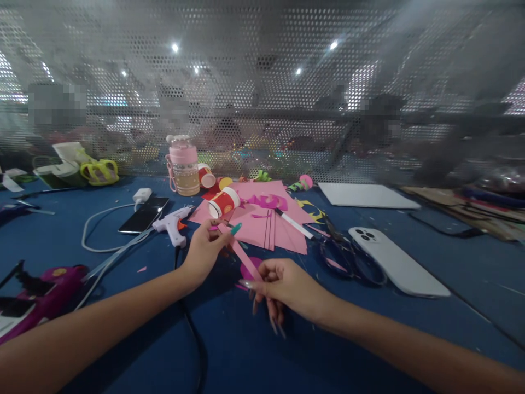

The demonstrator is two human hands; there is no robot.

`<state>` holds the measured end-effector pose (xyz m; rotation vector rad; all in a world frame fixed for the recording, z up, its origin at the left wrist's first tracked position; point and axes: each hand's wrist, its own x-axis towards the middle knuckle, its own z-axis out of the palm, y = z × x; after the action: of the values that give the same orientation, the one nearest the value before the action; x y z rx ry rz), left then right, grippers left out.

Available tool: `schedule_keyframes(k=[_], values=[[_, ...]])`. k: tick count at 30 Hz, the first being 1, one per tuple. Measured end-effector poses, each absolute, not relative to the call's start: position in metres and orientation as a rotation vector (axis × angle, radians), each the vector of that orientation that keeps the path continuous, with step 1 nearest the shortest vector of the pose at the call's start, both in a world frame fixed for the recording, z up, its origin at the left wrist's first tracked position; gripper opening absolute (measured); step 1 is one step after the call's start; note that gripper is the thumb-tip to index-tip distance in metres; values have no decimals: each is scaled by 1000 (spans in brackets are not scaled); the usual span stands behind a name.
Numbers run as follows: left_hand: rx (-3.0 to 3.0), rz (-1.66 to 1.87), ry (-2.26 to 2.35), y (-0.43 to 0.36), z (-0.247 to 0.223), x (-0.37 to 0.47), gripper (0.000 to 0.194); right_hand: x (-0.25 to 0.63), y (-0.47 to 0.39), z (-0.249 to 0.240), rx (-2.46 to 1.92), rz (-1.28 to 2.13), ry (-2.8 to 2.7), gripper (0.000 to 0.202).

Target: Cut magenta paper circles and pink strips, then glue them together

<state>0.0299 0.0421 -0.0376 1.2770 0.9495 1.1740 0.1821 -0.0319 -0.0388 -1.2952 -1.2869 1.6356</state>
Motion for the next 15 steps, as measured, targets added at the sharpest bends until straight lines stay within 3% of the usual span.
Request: schedule_keyframes(k=[5, 9, 15], values=[[1618, 1190, 1029, 41, -44, 29, 27, 219, -7, -14, -1393, 1273, -1373, 30], [2402, 1019, 973, 49, -47, 23, 51, 265, 21, -5, -1679, 686, -1353, 22], [2945, 691, 852, 70, -37, 15, 50, 300, 43, -20, -1798, 440, -1267, 22]])
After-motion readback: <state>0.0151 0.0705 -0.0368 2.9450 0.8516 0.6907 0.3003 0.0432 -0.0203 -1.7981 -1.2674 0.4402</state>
